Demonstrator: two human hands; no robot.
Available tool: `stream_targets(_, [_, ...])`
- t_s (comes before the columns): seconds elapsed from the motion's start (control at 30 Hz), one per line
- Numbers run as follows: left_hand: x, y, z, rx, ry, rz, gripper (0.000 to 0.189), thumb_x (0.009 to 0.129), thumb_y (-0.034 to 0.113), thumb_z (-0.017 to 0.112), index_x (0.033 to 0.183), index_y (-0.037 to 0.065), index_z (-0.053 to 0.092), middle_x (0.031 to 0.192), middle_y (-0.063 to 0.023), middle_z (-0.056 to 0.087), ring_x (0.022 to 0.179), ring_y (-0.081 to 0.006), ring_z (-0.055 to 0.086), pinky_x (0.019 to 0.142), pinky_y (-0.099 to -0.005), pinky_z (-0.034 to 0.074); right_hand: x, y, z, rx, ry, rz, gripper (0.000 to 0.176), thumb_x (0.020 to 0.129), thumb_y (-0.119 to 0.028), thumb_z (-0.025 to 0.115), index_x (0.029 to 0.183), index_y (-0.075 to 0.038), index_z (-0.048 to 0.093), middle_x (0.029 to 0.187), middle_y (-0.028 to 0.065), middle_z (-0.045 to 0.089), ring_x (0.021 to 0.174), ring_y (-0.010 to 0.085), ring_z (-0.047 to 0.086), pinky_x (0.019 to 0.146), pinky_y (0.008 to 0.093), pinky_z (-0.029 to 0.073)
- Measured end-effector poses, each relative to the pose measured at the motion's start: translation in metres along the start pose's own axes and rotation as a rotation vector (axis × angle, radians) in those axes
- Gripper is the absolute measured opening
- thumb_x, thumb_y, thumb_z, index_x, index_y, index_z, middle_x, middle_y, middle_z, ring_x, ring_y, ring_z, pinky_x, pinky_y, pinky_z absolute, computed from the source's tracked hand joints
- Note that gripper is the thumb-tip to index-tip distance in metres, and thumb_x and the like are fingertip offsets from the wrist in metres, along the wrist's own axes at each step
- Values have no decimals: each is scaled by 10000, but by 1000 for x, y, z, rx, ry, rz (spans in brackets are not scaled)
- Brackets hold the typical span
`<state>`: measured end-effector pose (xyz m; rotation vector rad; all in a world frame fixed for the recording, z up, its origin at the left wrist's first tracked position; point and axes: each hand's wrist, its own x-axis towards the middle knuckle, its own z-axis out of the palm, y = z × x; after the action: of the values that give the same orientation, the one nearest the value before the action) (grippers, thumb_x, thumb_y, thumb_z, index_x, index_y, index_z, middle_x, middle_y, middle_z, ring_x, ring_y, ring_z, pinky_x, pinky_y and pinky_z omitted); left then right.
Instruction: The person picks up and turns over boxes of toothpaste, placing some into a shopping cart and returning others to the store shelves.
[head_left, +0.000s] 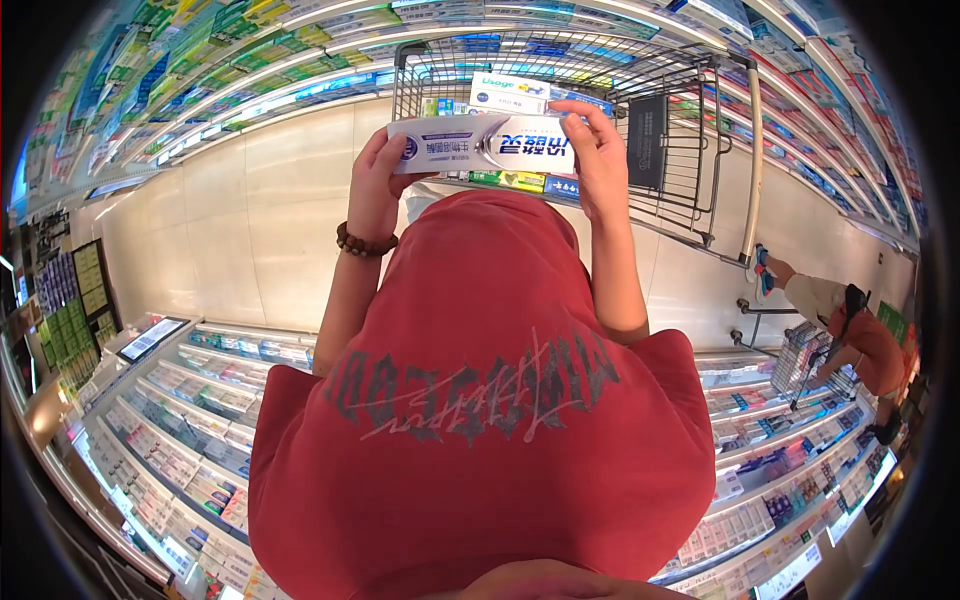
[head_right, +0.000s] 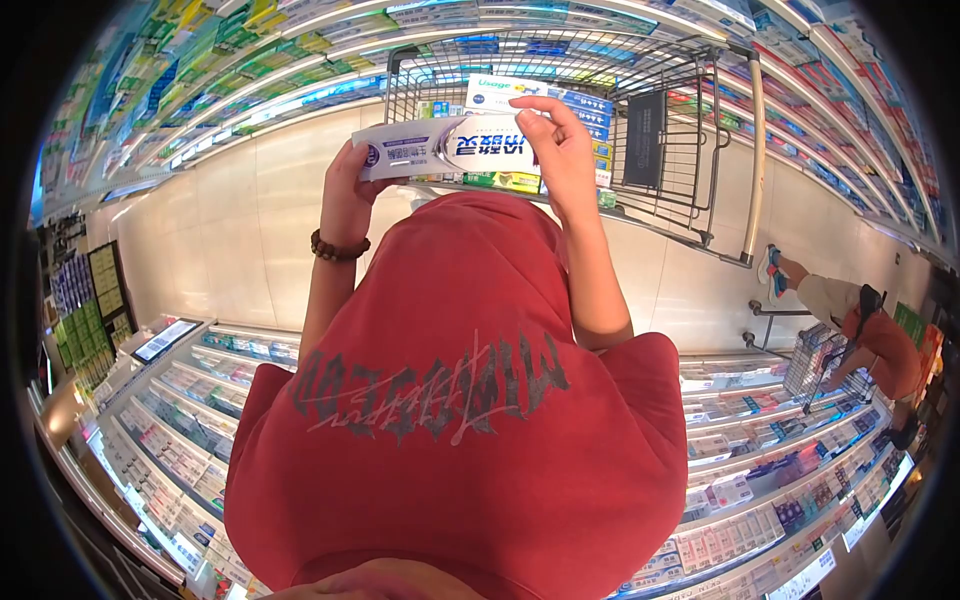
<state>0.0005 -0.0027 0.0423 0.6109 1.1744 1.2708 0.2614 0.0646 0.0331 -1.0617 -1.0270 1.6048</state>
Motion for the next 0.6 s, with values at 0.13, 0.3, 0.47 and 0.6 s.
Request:
stream_targets(0.13, [3,-3,-5,-78,-8,-54,354,972,207,560,1226,-39,540,1088,-128,643,991,-227,672,837,-375,596,4,13,3,105,58,70,352,1014,-309,526,1210,-27,604,823,12,621,753,44,593,647,239,505])
stream_targets(0.3, [11,-18,-8,-36,239,51,317,935,128,616,1178,-68,566,1087,-137,658,978,-234,664,873,-379,577,18,29,-7,353,30,4,532,1035,-396,433,1437,-51,386,1402,222,489,1248,288,530,939,394,510])
stream_targets(0.47, [32,-14,2,372,386,312,458,800,168,813,1138,-62,607,955,-91,693,834,-102,643,721,-240,528,46,11,-35,-640,100,-443,718,834,-297,747,1422,-61,410,1365,166,521,1288,334,480,1055,447,415])
stream_targets(0.6, [55,-6,14,425,258,172,453,799,184,814,1116,-80,626,926,-94,701,789,-103,657,703,-240,546,52,15,7,-1175,-244,-631,851,694,-281,843,1423,-116,436,1372,149,508,1318,369,415,1085,484,358])
